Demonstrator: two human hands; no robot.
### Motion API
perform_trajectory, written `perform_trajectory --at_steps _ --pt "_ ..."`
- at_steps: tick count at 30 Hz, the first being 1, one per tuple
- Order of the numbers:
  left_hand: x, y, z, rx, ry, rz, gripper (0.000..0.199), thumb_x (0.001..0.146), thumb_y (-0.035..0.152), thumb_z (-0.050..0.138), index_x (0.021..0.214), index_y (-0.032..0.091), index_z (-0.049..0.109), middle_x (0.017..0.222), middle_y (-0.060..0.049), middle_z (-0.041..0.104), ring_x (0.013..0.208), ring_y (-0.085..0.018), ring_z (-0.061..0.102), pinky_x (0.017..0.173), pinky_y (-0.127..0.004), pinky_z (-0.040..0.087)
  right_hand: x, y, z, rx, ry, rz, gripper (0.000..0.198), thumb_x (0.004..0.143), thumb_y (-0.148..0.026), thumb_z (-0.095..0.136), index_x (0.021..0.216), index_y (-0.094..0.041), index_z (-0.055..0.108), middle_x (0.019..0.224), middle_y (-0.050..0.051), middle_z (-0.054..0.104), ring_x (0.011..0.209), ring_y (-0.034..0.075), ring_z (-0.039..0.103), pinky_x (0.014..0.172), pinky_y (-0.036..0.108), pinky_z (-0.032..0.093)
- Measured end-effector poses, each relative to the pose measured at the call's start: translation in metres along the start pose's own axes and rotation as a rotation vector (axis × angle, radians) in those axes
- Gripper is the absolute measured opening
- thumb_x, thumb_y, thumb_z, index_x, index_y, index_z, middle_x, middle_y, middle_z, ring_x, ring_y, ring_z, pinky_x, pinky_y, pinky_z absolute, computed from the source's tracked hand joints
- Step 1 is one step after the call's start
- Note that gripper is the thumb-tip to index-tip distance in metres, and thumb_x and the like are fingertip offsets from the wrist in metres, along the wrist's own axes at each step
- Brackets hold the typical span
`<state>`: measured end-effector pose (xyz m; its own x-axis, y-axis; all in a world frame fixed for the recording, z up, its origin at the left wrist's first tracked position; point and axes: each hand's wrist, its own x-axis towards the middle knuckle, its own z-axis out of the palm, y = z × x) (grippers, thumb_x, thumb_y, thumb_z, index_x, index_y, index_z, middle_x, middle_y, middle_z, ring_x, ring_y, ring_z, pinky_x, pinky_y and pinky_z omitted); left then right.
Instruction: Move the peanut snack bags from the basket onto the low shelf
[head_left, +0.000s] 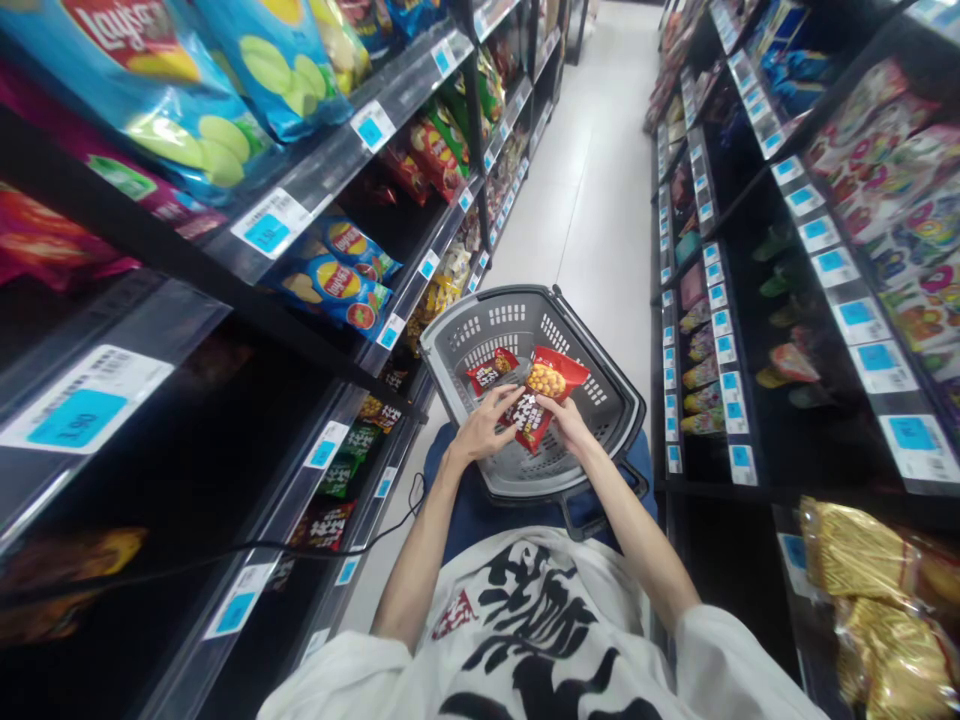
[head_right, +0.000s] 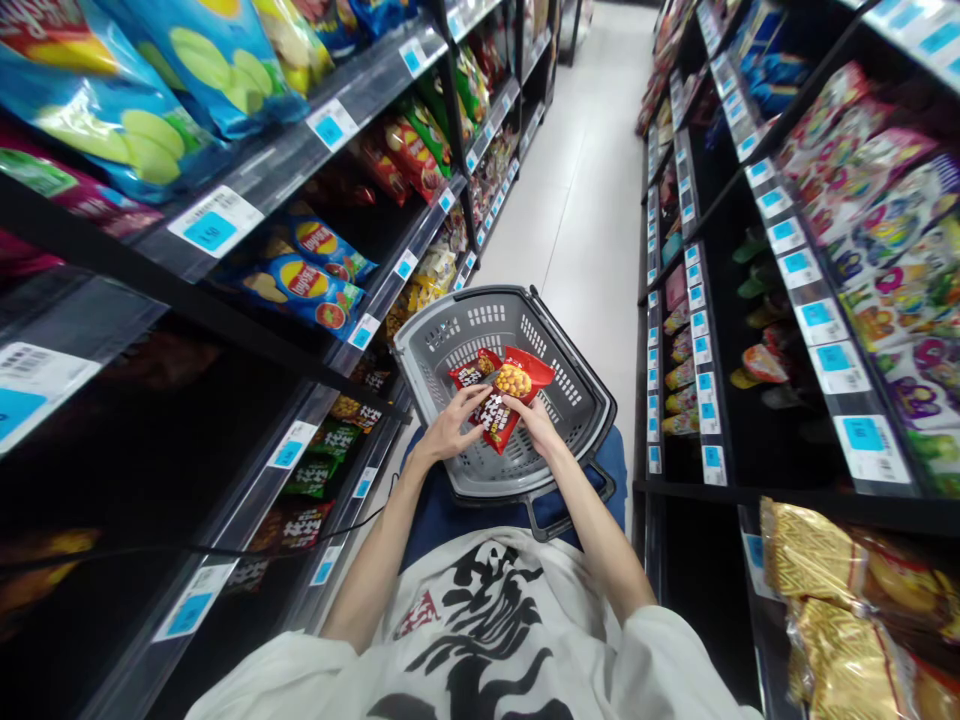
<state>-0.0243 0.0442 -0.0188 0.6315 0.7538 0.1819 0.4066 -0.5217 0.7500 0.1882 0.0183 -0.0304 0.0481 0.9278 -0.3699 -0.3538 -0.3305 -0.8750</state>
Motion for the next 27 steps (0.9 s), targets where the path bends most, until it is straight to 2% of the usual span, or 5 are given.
perform_trajectory --at_steps 7,14,18,22,27 --pt "0.004 -0.007 0.01 0.056 0.025 -0.063 0.104 0.08 0.047 0.079 0.164 0.021 0.021 0.155 -0.016 0.04 0.144 -0.033 0.043 0.119 -0.049 0.04 0.0 0.002 -0.001 0.003 -0.164 0.058 0.071 0.058 -0.032 0.094 0.12 -0.022 0.063 0.118 0.006 0.07 0.089 0.02 0.069 0.06 0.025 0.058" --pt "0.003 -0.012 0.004 -0.162 0.022 -0.009 0.094 0.08 0.024 0.075 0.162 0.019 0.029 0.156 -0.015 0.045 0.142 -0.03 0.048 0.121 -0.046 0.038 0.003 0.007 -0.001 -0.089 -0.284 -0.072 0.073 0.05 -0.016 0.094 0.116 -0.019 0.064 0.119 0.006 0.07 0.106 0.021 0.068 0.099 0.035 0.055" --pt "0.001 -0.012 -0.002 -0.269 -0.029 -0.057 0.093 0.081 0.026 0.076 0.162 0.019 0.029 0.151 -0.014 0.053 0.133 -0.03 0.057 0.115 -0.046 0.044 0.003 0.002 0.003 -0.217 -0.273 -0.108 0.071 0.051 -0.022 0.095 0.115 -0.014 0.065 0.116 0.01 0.072 0.106 0.026 0.069 0.105 0.043 0.051" --pt "-0.001 -0.01 -0.003 -0.339 0.056 -0.091 0.082 0.09 0.035 0.07 0.161 0.017 0.033 0.147 -0.014 0.056 0.132 -0.03 0.058 0.115 -0.044 0.044 0.0 -0.002 0.006 -0.161 -0.214 -0.117 0.075 0.056 -0.028 0.094 0.122 -0.017 0.061 0.121 0.01 0.071 0.11 0.027 0.069 0.105 0.043 0.052" --pt "-0.004 -0.011 0.0 -0.444 0.07 -0.182 0.085 0.096 0.042 0.061 0.165 0.018 0.017 0.125 -0.013 0.07 0.085 -0.019 0.073 0.078 -0.031 0.059 0.0 0.0 0.008 -0.074 -0.191 -0.085 0.071 0.061 -0.036 0.092 0.122 -0.021 0.06 0.126 0.008 0.069 0.112 0.026 0.068 0.102 0.041 0.055"
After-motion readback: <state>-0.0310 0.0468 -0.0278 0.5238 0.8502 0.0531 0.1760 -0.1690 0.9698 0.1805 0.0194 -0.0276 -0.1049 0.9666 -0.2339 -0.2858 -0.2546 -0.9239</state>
